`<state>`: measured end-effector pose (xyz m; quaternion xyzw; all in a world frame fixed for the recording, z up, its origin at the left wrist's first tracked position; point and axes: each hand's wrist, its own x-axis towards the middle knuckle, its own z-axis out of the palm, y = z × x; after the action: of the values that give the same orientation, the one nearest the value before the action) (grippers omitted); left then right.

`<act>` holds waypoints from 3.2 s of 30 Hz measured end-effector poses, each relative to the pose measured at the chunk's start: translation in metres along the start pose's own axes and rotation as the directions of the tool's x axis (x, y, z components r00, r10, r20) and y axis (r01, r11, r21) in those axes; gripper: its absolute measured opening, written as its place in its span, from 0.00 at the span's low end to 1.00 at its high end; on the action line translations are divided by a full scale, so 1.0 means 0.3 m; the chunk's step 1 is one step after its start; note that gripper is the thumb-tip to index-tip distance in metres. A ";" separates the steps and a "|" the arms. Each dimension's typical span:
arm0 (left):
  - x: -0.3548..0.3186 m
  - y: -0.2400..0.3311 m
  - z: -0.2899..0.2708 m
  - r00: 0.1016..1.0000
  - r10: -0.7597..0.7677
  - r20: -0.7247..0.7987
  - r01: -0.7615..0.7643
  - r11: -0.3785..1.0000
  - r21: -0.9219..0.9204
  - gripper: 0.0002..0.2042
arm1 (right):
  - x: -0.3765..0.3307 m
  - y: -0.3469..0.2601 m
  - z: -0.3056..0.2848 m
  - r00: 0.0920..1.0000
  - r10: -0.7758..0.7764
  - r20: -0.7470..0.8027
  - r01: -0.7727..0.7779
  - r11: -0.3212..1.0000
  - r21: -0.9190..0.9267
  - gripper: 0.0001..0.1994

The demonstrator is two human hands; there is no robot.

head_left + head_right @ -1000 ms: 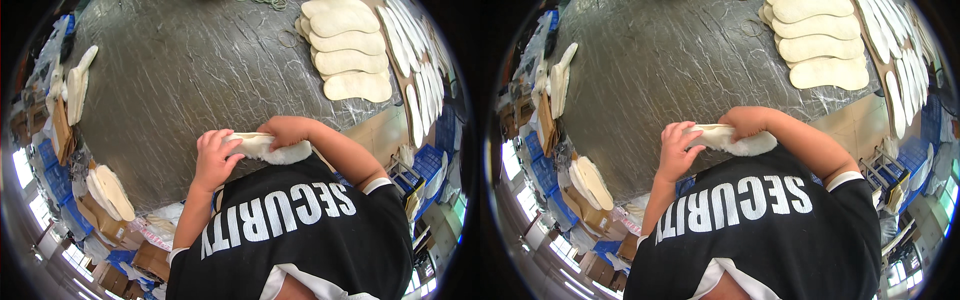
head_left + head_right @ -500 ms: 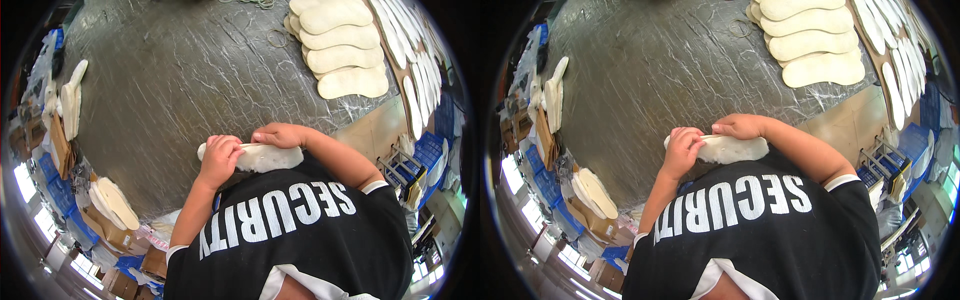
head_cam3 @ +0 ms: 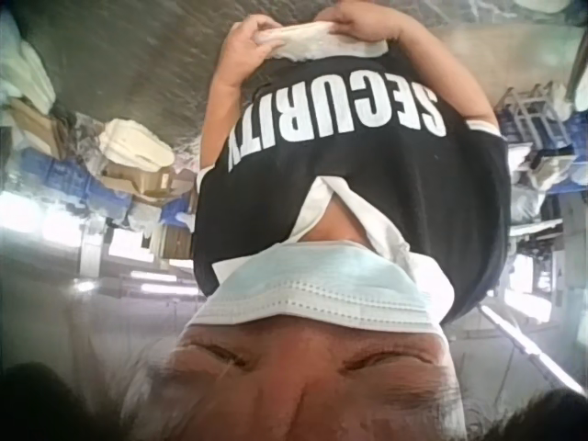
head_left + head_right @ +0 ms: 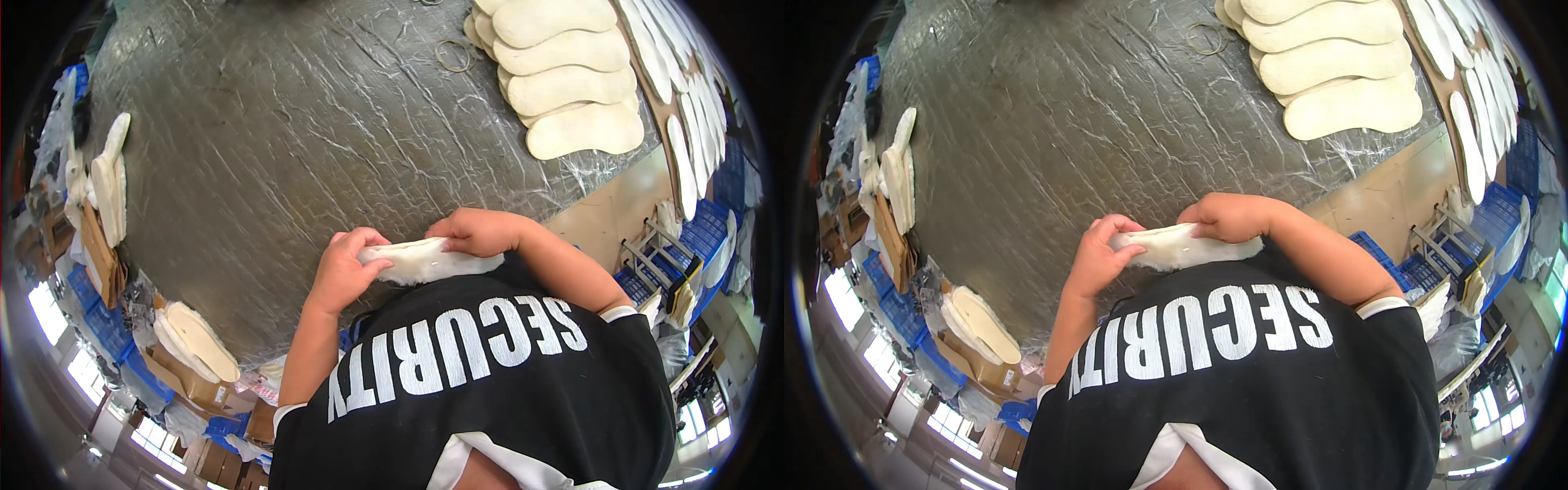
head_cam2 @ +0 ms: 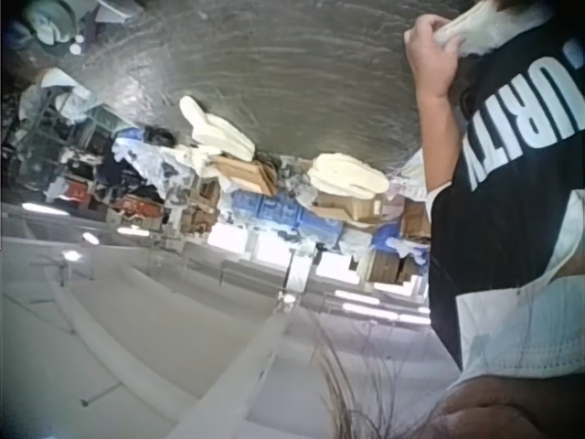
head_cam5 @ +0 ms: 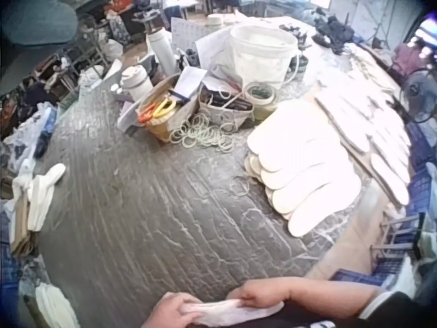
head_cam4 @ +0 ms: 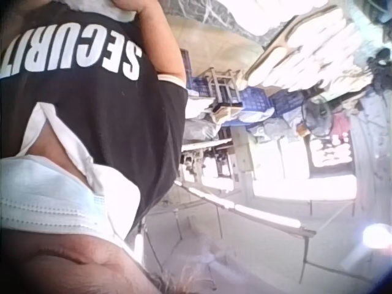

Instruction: The recorder is hand-assembling shoe insoles by fitting a foam or padded layer into the fabric cover.

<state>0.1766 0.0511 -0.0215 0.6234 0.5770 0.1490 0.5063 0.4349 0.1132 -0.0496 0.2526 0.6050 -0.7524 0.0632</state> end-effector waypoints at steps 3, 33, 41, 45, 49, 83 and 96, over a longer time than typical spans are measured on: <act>0.000 0.004 -0.041 0.980 -0.188 0.066 0.189 0.982 -0.011 0.12 | 0.002 0.018 0.007 1.000 -0.020 -0.015 0.019 0.999 -0.034 0.14; -0.021 -0.060 0.002 0.920 0.388 -0.051 -0.337 0.851 0.404 0.11 | 0.192 -0.003 0.165 0.734 -0.624 -0.267 0.177 0.555 -0.813 0.08; -0.033 -0.040 -0.004 0.973 0.223 -0.059 -0.168 0.862 0.479 0.10 | 0.201 0.030 0.170 0.639 -0.734 -0.229 0.165 0.422 -0.891 0.08; -0.024 -0.034 -0.007 0.957 0.291 0.014 -0.259 0.829 0.496 0.08 | 0.196 0.027 0.170 0.639 -0.736 -0.222 0.166 0.414 -0.895 0.08; -0.039 -0.042 0.021 0.907 0.414 0.081 -0.398 0.777 0.488 0.06 | 0.195 0.023 0.172 0.627 -0.742 -0.238 0.162 0.422 -0.892 0.08; -0.093 0.076 0.029 0.948 0.190 -0.257 -0.111 0.950 0.290 0.06 | 0.134 -0.056 0.181 0.594 -0.648 -0.476 0.206 0.695 -0.689 0.12; -0.158 0.181 0.004 0.923 0.245 -0.298 -0.185 0.959 0.216 0.15 | 0.021 -0.140 0.196 0.727 -0.527 -0.440 0.202 0.777 -0.597 0.09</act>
<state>0.1948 0.0189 0.0404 0.6942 0.5910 0.2496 0.3263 0.3950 0.0700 -0.0074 0.3160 0.8090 -0.4456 -0.2169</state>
